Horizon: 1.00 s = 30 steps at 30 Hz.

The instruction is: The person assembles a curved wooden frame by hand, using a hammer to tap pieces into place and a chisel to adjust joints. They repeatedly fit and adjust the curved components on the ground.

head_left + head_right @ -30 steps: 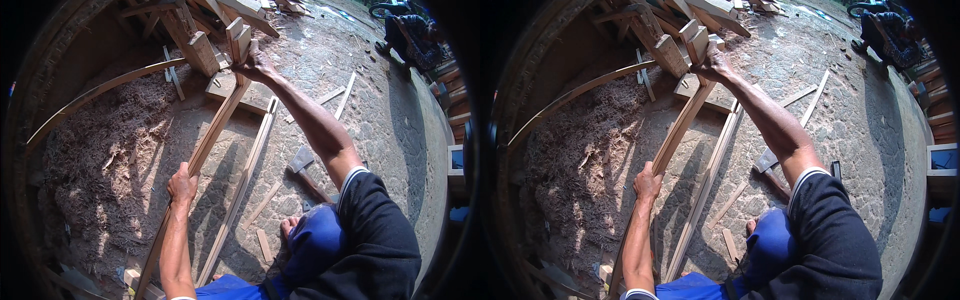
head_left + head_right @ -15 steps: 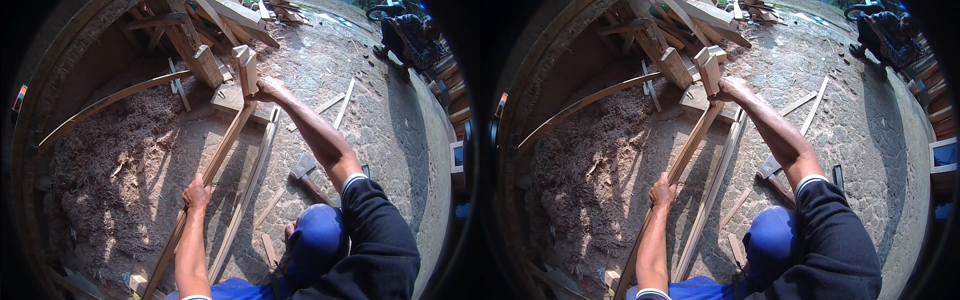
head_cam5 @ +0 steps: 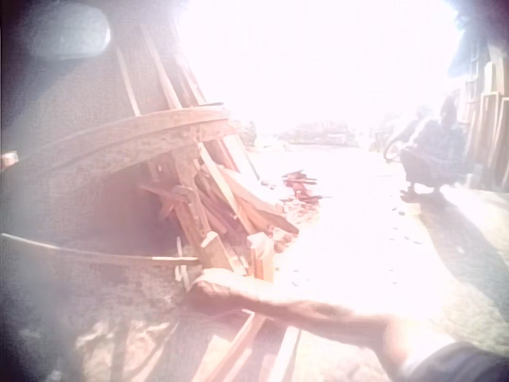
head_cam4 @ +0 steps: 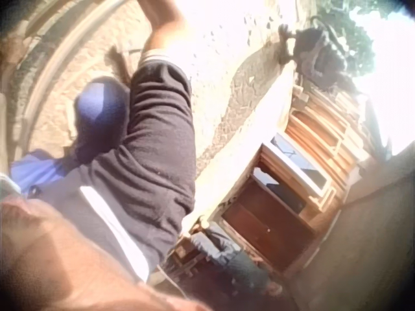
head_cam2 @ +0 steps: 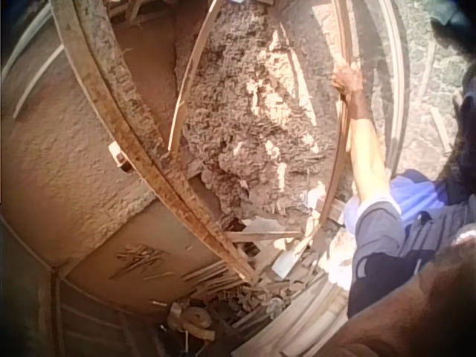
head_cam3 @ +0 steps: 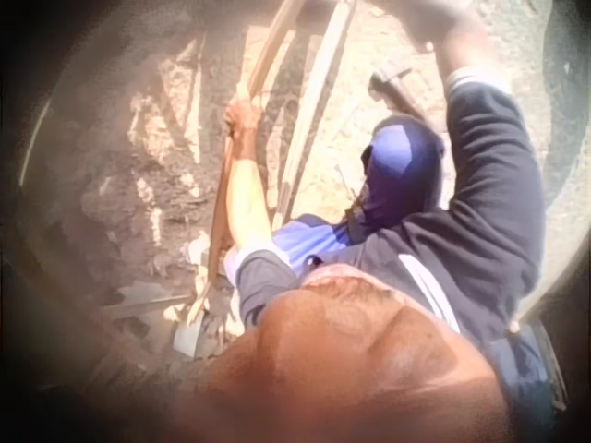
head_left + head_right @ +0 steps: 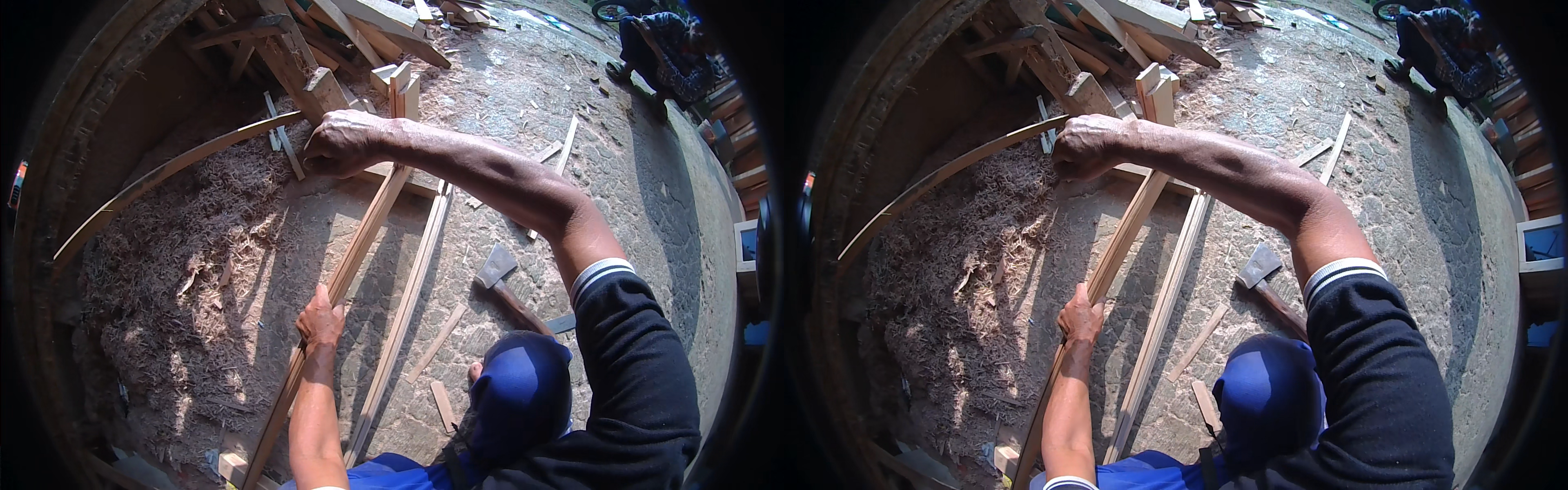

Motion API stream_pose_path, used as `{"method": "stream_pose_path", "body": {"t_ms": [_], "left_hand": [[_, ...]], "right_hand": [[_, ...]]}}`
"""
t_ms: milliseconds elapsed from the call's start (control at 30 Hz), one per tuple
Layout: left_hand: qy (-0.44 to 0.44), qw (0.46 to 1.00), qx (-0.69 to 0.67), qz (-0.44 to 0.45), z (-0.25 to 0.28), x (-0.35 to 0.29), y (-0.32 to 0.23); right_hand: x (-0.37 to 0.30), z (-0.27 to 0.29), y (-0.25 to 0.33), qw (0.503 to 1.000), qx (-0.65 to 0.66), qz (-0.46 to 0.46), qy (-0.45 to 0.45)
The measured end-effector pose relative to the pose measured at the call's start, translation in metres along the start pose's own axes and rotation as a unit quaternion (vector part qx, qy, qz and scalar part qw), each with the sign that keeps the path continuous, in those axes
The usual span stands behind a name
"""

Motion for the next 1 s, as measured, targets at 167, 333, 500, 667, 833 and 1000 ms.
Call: {"method": "stream_pose_path", "body": {"t_ms": [167,333,500,667,833,1000], "left_hand": [[-0.025,0.997,-0.053,-0.054,-0.013,-0.002,0.011],[0.088,0.987,-0.102,-0.09,-0.001,-0.002,0.035],[0.264,0.954,-0.002,-0.14,0.037,-0.059,0.13],[0.189,0.982,-0.016,0.005,0.029,-0.234,0.255],[0.056,0.995,-0.045,0.072,0.015,-0.296,0.29],[0.059,0.995,-0.07,0.051,0.01,-0.246,0.249]], "right_hand": [[-0.02,-0.11,0.073,0.971,-0.039,-0.032,0.235],[-0.06,-0.189,0.111,0.922,0.027,-0.032,0.384],[-0.071,-0.215,0.104,0.938,-0.06,0.0,0.342],[-0.062,-0.215,0.109,0.926,-0.059,-0.024,0.371],[-0.044,-0.249,0.193,0.926,-0.029,0.072,0.37],[-0.022,-0.298,0.308,0.911,0.028,0.103,0.398]]}}
Point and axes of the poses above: each hand's wrist, its own x-axis towards the middle knuckle, its own z-axis out of the back of the hand, y = z × x, the point moved 3 cm from there along x, towards the middle knuckle, and after that the axes turned 9 degrees about -z, right-handed, at the moved point
